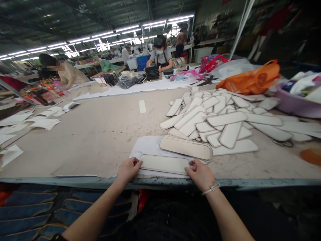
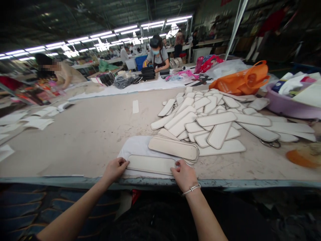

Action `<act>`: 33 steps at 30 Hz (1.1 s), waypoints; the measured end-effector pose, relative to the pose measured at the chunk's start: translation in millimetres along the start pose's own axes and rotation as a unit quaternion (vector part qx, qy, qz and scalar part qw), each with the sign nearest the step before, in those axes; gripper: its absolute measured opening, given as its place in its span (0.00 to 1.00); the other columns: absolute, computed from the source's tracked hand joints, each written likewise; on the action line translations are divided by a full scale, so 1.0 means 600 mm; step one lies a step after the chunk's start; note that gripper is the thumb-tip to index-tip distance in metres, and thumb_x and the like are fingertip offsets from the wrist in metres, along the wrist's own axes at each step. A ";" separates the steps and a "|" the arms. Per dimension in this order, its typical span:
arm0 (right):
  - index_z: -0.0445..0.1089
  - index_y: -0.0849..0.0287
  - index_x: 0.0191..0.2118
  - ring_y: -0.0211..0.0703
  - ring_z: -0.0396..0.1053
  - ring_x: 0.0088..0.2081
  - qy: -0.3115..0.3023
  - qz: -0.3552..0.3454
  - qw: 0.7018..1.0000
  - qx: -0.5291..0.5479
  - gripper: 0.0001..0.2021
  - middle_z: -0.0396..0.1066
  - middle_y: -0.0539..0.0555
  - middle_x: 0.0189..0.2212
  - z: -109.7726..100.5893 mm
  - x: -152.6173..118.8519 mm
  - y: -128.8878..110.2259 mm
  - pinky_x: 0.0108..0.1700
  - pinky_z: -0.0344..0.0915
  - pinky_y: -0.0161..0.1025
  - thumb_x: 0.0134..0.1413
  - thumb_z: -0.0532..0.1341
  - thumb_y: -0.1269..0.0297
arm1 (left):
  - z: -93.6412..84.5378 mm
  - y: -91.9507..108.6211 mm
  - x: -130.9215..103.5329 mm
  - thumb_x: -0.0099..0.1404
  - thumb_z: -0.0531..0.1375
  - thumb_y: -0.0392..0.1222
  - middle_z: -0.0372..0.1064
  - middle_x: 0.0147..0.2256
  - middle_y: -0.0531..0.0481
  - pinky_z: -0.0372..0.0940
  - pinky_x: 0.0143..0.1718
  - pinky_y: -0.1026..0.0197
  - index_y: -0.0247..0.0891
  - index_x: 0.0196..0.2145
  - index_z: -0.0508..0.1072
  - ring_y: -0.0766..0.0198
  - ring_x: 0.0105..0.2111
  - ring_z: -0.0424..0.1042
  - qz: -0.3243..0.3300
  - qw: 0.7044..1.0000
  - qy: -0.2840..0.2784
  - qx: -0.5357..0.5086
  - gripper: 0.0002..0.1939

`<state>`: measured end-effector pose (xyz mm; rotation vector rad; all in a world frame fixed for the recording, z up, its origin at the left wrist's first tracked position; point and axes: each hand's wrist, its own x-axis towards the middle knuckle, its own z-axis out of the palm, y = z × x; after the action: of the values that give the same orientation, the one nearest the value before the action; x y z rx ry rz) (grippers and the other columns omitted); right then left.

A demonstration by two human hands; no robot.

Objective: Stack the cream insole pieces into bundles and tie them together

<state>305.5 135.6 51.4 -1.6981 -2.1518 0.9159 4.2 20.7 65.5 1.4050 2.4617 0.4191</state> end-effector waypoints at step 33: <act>0.65 0.55 0.38 0.40 0.68 0.27 0.000 -0.033 0.999 -0.033 0.08 0.71 0.46 0.23 0.005 -0.007 -0.004 0.32 0.55 0.35 0.50 0.57 0.62 | 0.024 -0.013 -0.016 0.67 0.49 0.45 0.67 0.32 0.48 0.61 0.37 0.65 0.41 0.47 0.74 0.65 0.33 0.68 0.127 0.990 0.055 0.028 0.18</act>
<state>303.3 130.3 51.3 -1.6449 -2.2474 0.8367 7.8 10.3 50.1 1.7727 2.4019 0.4964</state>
